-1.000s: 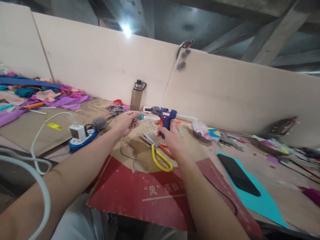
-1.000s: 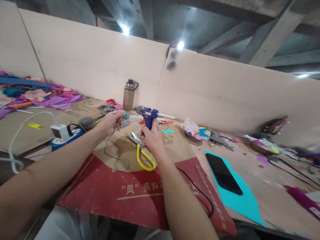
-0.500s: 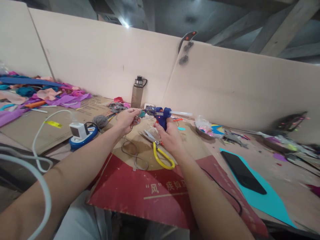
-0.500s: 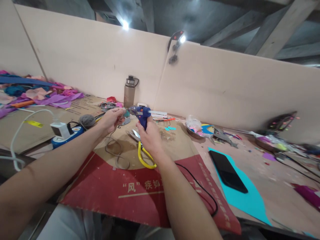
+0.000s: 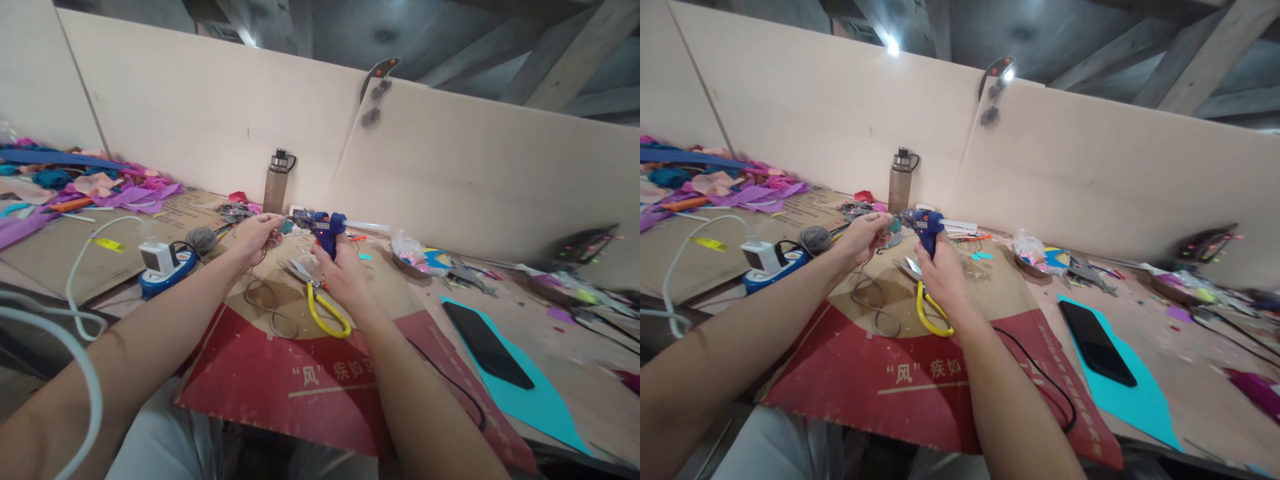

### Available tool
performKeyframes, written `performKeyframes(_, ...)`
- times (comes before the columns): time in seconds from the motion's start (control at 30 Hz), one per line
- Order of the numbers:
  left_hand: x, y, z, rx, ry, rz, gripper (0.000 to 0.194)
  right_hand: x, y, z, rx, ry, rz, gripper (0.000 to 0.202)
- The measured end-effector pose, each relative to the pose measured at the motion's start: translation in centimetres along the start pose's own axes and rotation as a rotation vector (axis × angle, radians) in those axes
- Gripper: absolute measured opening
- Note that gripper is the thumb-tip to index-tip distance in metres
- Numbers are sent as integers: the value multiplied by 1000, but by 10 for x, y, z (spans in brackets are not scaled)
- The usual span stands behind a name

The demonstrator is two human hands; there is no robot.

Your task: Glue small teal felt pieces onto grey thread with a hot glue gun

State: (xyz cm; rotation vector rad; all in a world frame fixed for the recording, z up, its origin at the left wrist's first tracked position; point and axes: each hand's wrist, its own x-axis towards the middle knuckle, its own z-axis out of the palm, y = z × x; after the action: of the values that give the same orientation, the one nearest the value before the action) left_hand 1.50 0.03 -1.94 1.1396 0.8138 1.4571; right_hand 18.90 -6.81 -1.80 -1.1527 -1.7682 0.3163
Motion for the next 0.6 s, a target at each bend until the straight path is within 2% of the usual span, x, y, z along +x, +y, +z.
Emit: performKeyframes(0.6, -1, 1, 2, 26, 0, 7, 17, -1, -2, -1, -30, -9, -18, 30)
